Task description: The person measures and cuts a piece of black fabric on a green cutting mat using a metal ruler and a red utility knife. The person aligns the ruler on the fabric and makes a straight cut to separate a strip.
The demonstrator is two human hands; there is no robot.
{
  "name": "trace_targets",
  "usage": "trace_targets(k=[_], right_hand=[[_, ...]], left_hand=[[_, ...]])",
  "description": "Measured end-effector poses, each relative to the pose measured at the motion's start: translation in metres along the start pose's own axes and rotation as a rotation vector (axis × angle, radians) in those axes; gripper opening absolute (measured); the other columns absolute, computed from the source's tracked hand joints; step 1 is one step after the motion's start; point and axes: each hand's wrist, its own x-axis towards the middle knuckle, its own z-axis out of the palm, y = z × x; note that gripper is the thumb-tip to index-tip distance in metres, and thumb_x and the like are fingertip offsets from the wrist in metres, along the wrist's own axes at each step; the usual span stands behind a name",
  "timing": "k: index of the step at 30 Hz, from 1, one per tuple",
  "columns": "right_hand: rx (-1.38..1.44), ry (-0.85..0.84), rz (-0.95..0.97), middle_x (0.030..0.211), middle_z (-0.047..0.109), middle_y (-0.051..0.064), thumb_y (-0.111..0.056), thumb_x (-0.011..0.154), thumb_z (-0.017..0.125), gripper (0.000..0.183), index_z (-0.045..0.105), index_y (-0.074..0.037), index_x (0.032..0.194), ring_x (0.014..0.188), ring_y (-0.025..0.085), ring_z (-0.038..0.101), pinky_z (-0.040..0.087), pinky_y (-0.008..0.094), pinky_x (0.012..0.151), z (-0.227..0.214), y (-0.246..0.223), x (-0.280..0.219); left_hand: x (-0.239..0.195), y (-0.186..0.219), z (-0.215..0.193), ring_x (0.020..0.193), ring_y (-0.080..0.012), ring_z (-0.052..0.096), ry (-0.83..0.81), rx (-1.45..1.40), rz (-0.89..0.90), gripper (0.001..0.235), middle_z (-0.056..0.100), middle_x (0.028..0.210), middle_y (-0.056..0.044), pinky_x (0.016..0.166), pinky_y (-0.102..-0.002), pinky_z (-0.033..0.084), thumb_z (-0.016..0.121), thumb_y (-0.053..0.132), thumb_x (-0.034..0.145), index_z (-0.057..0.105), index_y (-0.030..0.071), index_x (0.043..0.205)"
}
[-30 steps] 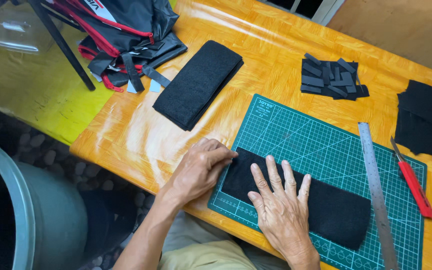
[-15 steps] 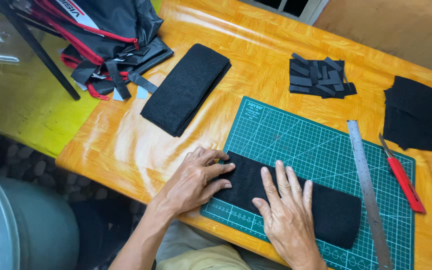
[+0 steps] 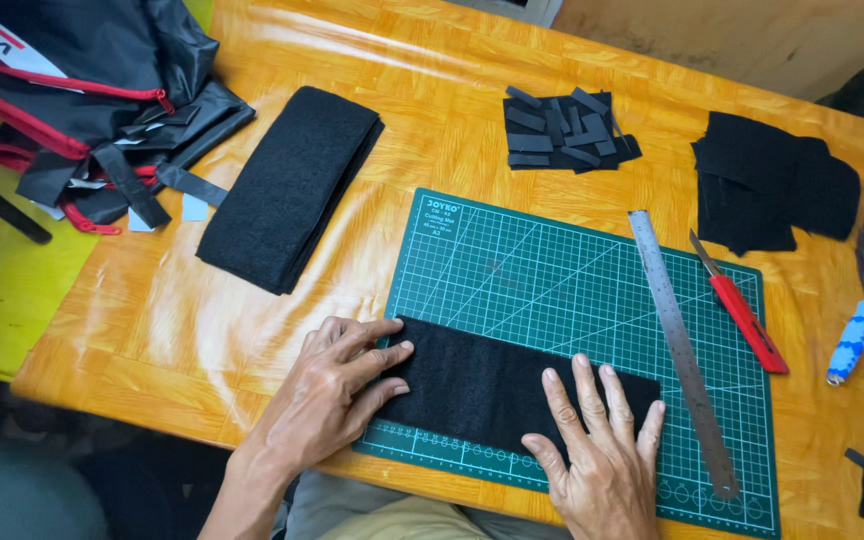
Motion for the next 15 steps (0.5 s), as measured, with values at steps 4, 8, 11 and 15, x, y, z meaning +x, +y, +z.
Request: trace_targets(k=[4, 8, 11, 15], right_hand=[[0.014, -0.006, -0.029, 0.172, 0.031, -0.002, -0.071, 0.091, 0.04, 0.076, 0.034, -0.041, 0.16, 0.156, 0.028, 0.031, 0.021, 0.075, 0.114, -0.006, 0.003, 0.006], [0.052, -0.013, -0.043, 0.172, 0.029, 0.0, -0.07, 0.092, 0.04, 0.075, 0.035, -0.039, 0.16, 0.156, 0.029, 0.029, 0.018, 0.072, 0.116, -0.006, 0.007, 0.01], [0.043, 0.001, -0.033, 0.172, 0.029, -0.002, -0.071, 0.092, 0.037, 0.076, 0.034, -0.039, 0.161, 0.157, 0.027, 0.029, 0.018, 0.07, 0.119, -0.001, 0.009, 0.004], [0.041, 0.029, -0.022, 0.172, 0.031, -0.003, -0.073, 0.091, 0.035, 0.075, 0.037, -0.04, 0.159, 0.156, 0.026, 0.032, 0.02, 0.071, 0.119, 0.001, 0.009, 0.0]], left_hand=[[0.001, 0.002, 0.0, 0.106, -0.0325, 0.058, 0.005, 0.019, -0.009, 0.033, 0.064, 0.138, -0.009, 0.097, -0.047, 0.045, 0.072, 0.023, 0.094, 0.073, 0.01, 0.124], [0.0, -0.002, 0.0, 0.107, -0.0327, 0.059, 0.033, 0.003, 0.008, 0.033, 0.065, 0.137, -0.012, 0.099, -0.047, 0.046, 0.072, 0.022, 0.094, 0.072, 0.008, 0.123], [-0.002, 0.0, -0.001, 0.108, -0.0337, 0.059, 0.022, -0.016, 0.013, 0.032, 0.066, 0.135, -0.013, 0.1, -0.048, 0.046, 0.073, 0.022, 0.094, 0.073, 0.006, 0.122], [-0.004, 0.0, 0.002, 0.109, -0.0342, 0.06, 0.027, 0.001, 0.013, 0.031, 0.066, 0.135, -0.013, 0.101, -0.049, 0.045, 0.074, 0.023, 0.093, 0.073, 0.007, 0.12]])
